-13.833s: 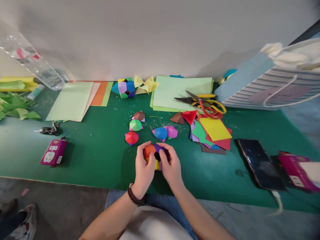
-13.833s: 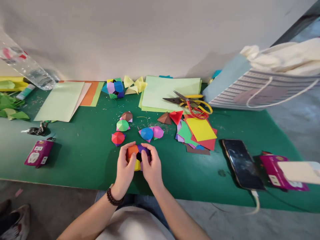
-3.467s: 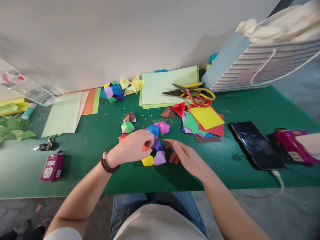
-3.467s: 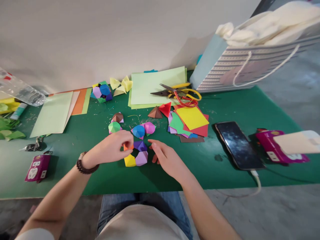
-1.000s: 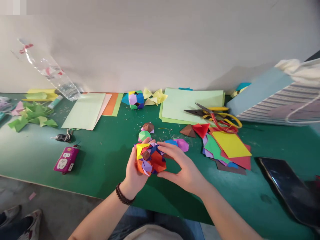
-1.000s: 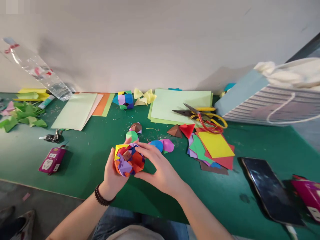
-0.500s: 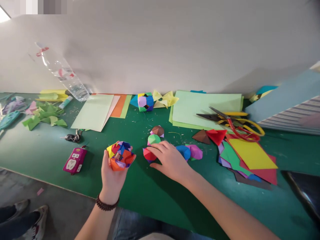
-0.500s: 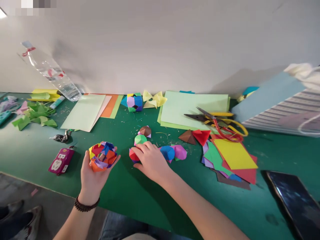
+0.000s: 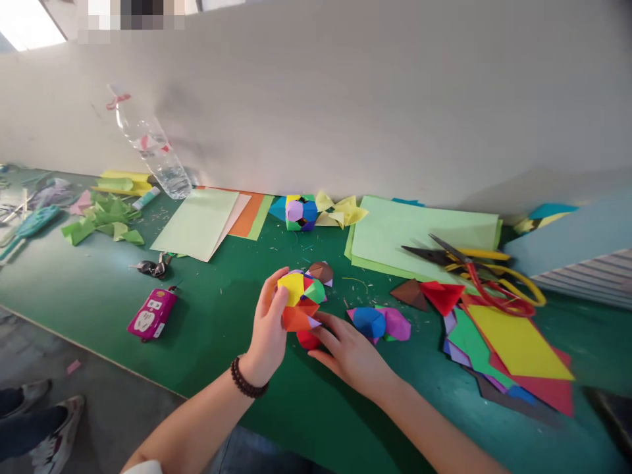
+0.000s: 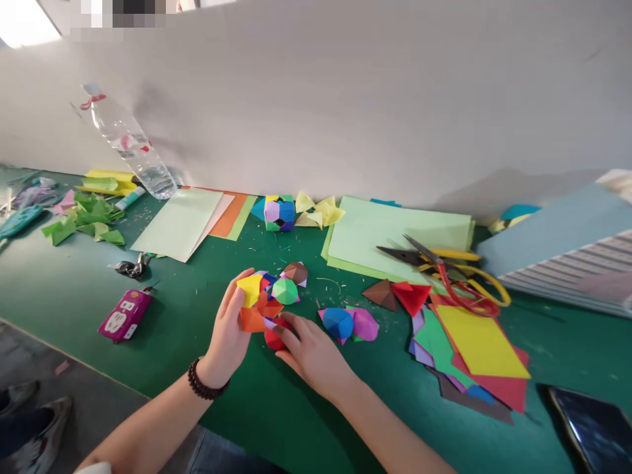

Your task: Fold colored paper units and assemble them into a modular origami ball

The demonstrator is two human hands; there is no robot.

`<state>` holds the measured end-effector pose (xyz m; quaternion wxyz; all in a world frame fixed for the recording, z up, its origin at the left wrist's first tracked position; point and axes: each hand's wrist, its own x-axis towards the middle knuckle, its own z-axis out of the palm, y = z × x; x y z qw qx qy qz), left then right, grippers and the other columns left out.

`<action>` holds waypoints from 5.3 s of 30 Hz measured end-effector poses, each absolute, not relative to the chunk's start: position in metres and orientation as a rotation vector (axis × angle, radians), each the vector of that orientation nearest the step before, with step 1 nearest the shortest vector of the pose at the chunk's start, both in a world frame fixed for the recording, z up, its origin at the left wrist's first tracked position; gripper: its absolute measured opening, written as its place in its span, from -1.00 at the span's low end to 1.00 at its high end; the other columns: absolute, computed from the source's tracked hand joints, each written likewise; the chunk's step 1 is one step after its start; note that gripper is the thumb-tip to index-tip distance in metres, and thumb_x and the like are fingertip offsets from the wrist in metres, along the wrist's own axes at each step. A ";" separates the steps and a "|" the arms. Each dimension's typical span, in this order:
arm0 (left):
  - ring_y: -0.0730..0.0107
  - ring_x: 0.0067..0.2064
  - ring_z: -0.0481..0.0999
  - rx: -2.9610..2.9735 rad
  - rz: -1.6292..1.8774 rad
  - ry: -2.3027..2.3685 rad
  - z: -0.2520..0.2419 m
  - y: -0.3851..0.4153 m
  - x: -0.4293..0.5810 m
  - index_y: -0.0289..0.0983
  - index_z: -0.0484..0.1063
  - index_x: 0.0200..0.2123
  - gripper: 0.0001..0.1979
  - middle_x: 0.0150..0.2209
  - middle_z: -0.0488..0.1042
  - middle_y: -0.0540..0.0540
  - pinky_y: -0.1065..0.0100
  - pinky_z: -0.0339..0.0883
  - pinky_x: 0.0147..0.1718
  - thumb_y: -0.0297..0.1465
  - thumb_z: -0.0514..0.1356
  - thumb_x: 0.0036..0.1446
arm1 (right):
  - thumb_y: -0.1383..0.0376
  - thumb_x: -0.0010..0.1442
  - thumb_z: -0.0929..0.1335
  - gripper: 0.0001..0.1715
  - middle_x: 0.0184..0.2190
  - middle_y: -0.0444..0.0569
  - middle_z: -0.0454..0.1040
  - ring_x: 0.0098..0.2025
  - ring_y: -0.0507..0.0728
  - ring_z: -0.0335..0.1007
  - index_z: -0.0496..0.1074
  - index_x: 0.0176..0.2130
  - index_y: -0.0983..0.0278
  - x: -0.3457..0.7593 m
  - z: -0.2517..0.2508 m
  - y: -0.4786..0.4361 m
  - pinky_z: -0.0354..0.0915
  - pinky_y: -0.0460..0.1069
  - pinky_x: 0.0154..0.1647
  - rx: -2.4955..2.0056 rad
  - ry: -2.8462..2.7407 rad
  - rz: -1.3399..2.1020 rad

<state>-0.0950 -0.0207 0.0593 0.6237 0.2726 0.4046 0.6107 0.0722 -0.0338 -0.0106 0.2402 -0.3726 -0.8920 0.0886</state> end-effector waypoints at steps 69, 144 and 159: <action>0.08 0.26 0.26 1.431 1.110 0.792 0.028 -0.022 -0.054 -0.11 0.33 0.16 -0.57 0.19 0.29 -0.18 0.14 0.27 0.17 -0.12 0.13 0.29 | 0.36 0.26 0.39 -0.46 0.22 0.08 0.37 0.25 0.19 0.32 0.28 0.18 0.11 0.163 0.059 -0.046 0.32 0.15 0.24 -1.049 -2.116 0.620; 0.13 0.13 0.42 1.727 0.796 0.963 0.035 -0.038 -0.076 -0.21 0.21 0.17 -0.63 0.15 0.38 -0.24 0.12 0.30 0.14 -0.31 0.07 0.33 | 0.13 0.22 0.37 -0.70 -0.10 0.01 0.58 -0.13 0.20 0.57 0.46 -0.06 0.16 0.128 0.051 -0.047 0.54 0.10 -0.15 -1.422 -1.485 1.197; 0.04 0.20 0.33 1.805 0.794 0.793 0.032 -0.037 -0.080 -0.18 0.09 0.28 -0.44 0.21 0.26 -0.28 0.04 0.25 0.18 -0.16 0.11 0.30 | 0.08 0.26 0.35 -0.68 -0.09 0.02 0.58 -0.13 0.20 0.57 0.44 -0.04 0.16 0.124 0.045 -0.050 0.52 0.13 -0.12 -1.437 -1.537 1.164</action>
